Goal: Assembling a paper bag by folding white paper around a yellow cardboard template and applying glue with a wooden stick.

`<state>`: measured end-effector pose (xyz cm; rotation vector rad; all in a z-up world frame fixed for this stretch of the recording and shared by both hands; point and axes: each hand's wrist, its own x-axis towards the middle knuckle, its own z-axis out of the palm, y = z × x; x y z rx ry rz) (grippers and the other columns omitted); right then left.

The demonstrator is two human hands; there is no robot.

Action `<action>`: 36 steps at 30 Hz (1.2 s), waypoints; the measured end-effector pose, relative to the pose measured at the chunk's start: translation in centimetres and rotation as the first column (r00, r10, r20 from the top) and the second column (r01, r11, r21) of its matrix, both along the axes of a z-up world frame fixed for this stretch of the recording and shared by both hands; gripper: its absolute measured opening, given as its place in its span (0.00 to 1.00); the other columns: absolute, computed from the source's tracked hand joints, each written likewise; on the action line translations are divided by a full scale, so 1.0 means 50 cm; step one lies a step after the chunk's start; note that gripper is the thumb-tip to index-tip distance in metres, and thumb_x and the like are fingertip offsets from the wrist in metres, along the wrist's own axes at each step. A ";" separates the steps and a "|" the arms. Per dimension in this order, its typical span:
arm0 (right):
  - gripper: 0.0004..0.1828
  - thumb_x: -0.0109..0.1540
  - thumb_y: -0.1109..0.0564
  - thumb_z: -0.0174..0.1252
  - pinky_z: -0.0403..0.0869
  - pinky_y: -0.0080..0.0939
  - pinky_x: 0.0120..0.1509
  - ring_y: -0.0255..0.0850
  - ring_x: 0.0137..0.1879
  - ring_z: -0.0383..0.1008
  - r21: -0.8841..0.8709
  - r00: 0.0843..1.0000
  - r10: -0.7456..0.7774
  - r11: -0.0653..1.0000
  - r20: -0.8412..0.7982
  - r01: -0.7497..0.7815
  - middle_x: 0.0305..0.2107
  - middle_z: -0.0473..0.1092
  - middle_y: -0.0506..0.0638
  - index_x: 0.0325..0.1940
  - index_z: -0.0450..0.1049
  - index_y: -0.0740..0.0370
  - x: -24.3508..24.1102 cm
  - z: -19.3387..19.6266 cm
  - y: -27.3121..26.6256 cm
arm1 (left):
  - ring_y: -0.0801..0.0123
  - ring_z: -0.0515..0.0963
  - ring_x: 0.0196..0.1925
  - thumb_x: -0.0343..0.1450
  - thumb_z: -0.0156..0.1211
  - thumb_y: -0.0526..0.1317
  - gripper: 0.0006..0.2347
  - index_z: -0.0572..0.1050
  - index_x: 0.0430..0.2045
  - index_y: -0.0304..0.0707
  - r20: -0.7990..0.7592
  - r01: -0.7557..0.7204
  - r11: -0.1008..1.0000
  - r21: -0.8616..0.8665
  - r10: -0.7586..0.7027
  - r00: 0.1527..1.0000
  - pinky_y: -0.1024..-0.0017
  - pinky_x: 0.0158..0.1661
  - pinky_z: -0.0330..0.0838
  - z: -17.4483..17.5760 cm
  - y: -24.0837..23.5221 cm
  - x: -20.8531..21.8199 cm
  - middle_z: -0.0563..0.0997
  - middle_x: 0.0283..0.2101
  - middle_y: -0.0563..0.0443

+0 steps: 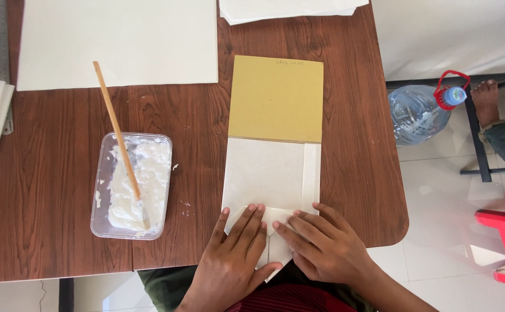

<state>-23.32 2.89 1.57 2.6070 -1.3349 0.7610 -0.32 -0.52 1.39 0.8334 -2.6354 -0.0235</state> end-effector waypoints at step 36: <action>0.26 0.57 0.69 0.56 0.62 0.54 0.64 0.38 0.55 0.74 -0.010 0.980 -0.199 0.980 -0.014 0.199 0.53 0.74 0.40 0.54 0.79 0.45 0.028 -0.019 0.052 | 0.57 0.76 0.38 0.74 0.60 0.36 0.04 0.81 0.31 0.39 -0.214 0.090 0.993 -0.077 -0.105 0.971 0.63 0.24 0.73 -0.008 -0.091 0.068 0.78 0.41 0.49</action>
